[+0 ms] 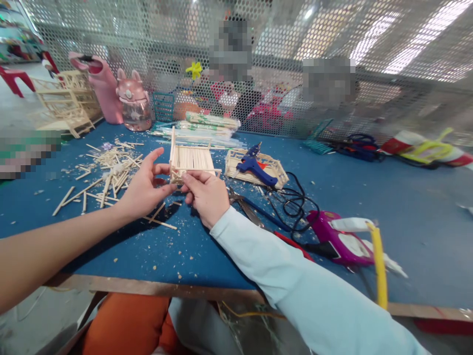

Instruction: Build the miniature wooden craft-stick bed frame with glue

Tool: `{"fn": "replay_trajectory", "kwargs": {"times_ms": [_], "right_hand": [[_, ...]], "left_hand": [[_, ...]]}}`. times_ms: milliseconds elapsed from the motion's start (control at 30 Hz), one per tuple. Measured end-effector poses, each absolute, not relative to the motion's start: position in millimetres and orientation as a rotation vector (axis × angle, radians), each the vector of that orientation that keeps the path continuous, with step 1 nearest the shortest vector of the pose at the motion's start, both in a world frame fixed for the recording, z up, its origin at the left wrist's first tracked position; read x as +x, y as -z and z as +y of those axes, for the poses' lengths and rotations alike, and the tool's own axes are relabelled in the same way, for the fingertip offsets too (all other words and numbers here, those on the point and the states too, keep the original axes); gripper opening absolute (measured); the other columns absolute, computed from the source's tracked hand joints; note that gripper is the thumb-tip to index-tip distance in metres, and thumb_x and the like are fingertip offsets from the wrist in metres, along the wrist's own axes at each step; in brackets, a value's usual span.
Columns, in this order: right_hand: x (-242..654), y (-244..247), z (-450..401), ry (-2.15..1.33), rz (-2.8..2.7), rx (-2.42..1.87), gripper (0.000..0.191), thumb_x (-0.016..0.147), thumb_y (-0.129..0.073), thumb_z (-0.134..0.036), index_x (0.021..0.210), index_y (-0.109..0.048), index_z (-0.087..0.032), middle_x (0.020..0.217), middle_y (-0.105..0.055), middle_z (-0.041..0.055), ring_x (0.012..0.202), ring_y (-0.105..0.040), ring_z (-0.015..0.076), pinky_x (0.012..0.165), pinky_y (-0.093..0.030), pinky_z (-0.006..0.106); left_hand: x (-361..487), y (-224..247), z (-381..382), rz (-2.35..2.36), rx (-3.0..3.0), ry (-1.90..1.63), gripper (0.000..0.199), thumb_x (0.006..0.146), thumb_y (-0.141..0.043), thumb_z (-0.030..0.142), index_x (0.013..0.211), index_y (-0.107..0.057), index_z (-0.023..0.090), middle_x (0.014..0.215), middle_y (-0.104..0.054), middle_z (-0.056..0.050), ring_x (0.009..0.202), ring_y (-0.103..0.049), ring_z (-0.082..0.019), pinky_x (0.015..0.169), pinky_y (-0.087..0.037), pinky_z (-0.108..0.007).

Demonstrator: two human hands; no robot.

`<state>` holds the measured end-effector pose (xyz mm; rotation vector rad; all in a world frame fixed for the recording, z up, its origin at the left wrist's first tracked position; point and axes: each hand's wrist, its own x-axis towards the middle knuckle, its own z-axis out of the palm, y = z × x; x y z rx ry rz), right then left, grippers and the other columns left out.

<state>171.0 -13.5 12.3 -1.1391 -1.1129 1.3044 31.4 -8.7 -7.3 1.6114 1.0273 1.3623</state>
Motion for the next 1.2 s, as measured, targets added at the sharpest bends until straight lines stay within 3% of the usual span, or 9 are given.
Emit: {"fn": "replay_trajectory", "kwargs": {"times_ms": [267, 733, 1200], "right_hand": [[169.5, -9.3, -11.5, -1.276, -1.161, -1.147, 0.011, 0.075, -0.063, -0.025, 0.077, -0.062, -0.014, 0.042, -0.055, -0.0086, 0.025, -0.038, 0.0016, 0.025, -0.023, 0.014], [170.0, -8.9, -11.7, -1.291, -1.174, -1.136, 0.015, 0.072, -0.067, -0.027, 0.074, -0.060, -0.015, 0.041, -0.055, -0.0083, 0.026, -0.038, 0.0015, 0.027, -0.022, 0.014], [169.0, -8.3, -11.8, -1.300, -1.194, -1.117, 0.011, 0.073, -0.065, -0.025, 0.075, -0.060, -0.015, 0.041, -0.055, -0.0084, 0.026, -0.038, 0.0014, 0.027, -0.023, 0.013]], "left_hand": [[33.0, 6.0, -8.2, 1.046, 1.572, -1.342, 0.073, 0.072, -0.062, 0.008, 0.136, -0.028, 0.012, 0.092, -0.065, -0.007, 0.076, -0.058, -0.014, 0.069, -0.044, -0.030], [31.4, 10.1, -8.4, 1.095, 1.701, -1.347, 0.062, 0.073, -0.061, 0.011, 0.129, -0.036, 0.015, 0.093, -0.066, -0.006, 0.085, -0.060, -0.016, 0.072, -0.043, -0.030], [30.7, 7.2, -10.6, 1.102, 1.703, -1.322, 0.060, 0.073, -0.059, 0.010, 0.128, -0.036, 0.013, 0.093, -0.067, -0.006, 0.078, -0.059, -0.014, 0.072, -0.043, -0.032]]}}
